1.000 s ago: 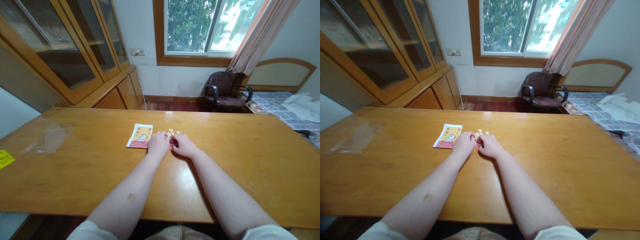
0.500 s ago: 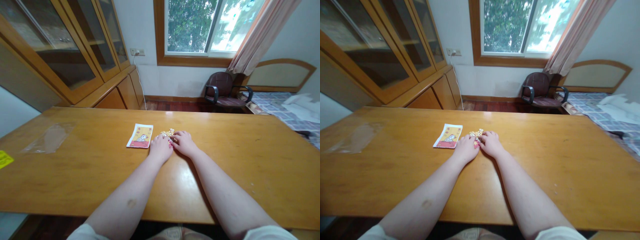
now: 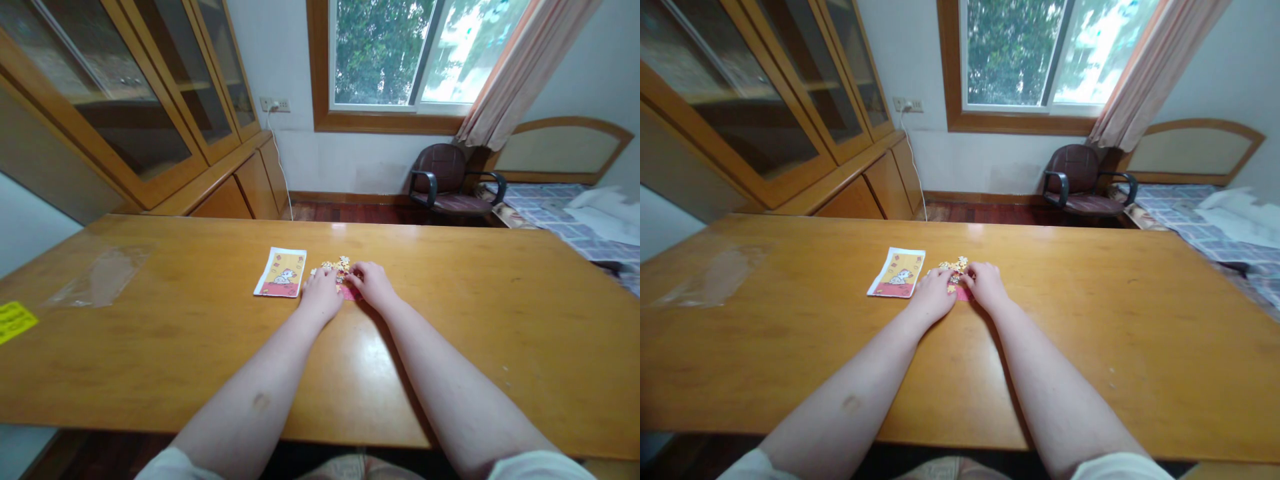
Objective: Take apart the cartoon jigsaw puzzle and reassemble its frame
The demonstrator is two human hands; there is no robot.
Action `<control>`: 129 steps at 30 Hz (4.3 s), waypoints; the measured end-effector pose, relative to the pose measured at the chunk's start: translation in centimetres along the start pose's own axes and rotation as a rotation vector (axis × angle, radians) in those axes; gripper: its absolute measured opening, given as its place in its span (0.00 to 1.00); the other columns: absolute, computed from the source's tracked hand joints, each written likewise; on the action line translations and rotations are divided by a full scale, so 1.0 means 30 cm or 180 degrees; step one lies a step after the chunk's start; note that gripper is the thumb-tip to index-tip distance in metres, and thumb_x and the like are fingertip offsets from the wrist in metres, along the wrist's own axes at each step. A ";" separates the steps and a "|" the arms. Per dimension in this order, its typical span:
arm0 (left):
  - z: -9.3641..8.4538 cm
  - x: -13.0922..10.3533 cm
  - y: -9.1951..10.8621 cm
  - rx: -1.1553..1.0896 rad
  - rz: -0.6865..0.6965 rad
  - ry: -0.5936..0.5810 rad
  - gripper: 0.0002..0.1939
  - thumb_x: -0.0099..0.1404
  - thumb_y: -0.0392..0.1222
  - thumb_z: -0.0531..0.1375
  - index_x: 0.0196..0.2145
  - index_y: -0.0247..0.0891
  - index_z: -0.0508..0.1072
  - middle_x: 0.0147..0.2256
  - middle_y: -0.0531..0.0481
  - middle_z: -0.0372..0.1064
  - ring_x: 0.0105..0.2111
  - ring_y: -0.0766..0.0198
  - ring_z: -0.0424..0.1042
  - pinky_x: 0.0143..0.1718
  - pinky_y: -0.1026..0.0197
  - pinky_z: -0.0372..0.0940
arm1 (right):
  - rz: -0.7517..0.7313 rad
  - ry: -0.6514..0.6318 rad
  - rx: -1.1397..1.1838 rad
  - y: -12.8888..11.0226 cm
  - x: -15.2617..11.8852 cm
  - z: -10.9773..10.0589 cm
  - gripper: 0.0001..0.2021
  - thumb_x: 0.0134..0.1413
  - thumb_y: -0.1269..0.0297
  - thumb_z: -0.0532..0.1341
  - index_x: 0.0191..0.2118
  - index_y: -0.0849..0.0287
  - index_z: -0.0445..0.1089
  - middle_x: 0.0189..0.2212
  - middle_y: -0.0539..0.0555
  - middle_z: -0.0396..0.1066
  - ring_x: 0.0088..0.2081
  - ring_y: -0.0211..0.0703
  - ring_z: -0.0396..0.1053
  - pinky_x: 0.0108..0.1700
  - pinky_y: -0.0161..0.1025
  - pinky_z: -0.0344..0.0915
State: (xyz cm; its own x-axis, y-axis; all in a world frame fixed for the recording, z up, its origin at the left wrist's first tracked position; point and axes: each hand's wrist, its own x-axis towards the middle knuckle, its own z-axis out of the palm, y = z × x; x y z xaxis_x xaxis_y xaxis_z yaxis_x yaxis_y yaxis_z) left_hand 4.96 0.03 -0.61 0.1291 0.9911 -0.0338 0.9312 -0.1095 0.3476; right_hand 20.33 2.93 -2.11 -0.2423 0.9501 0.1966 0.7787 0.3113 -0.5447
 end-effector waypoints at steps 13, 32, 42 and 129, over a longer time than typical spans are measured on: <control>-0.032 -0.041 0.030 0.0597 -0.0401 0.0286 0.27 0.58 0.55 0.60 0.49 0.33 0.66 0.45 0.34 0.68 0.47 0.43 0.67 0.47 0.46 0.62 | -0.0091 0.0192 -0.0450 -0.008 -0.018 -0.006 0.12 0.57 0.56 0.60 0.43 0.54 0.75 0.45 0.58 0.72 0.47 0.52 0.63 0.51 0.48 0.55; -0.015 0.003 0.012 -0.0328 -0.0386 -0.0143 0.32 0.53 0.42 0.67 0.54 0.36 0.64 0.52 0.35 0.63 0.51 0.49 0.67 0.50 0.55 0.62 | -0.0471 -0.0387 -0.0262 -0.033 -0.032 0.022 0.08 0.53 0.68 0.63 0.40 0.56 0.70 0.41 0.54 0.72 0.50 0.48 0.61 0.61 0.56 0.41; -0.007 0.017 -0.007 -0.0651 -0.0216 -0.0437 0.17 0.55 0.39 0.65 0.43 0.34 0.70 0.44 0.40 0.72 0.44 0.53 0.72 0.43 0.58 0.64 | -0.0367 -0.0487 -0.0519 -0.038 -0.034 0.007 0.09 0.55 0.64 0.61 0.43 0.54 0.72 0.42 0.56 0.69 0.49 0.48 0.60 0.60 0.55 0.43; -0.053 0.021 -0.002 -0.1457 -0.0138 0.0245 0.10 0.62 0.42 0.60 0.41 0.41 0.78 0.38 0.48 0.77 0.38 0.60 0.75 0.43 0.61 0.67 | 0.0585 0.0423 0.0892 0.002 0.000 0.001 0.11 0.55 0.60 0.59 0.34 0.59 0.75 0.29 0.53 0.76 0.31 0.41 0.69 0.37 0.37 0.63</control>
State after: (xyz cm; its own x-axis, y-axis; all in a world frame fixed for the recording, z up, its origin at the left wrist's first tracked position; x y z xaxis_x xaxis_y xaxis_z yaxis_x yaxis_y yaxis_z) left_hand 4.44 0.79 0.83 0.0516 0.9986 0.0062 0.6868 -0.0401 0.7257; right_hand 20.36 2.94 -2.18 -0.0211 0.9854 0.1688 0.6089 0.1466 -0.7796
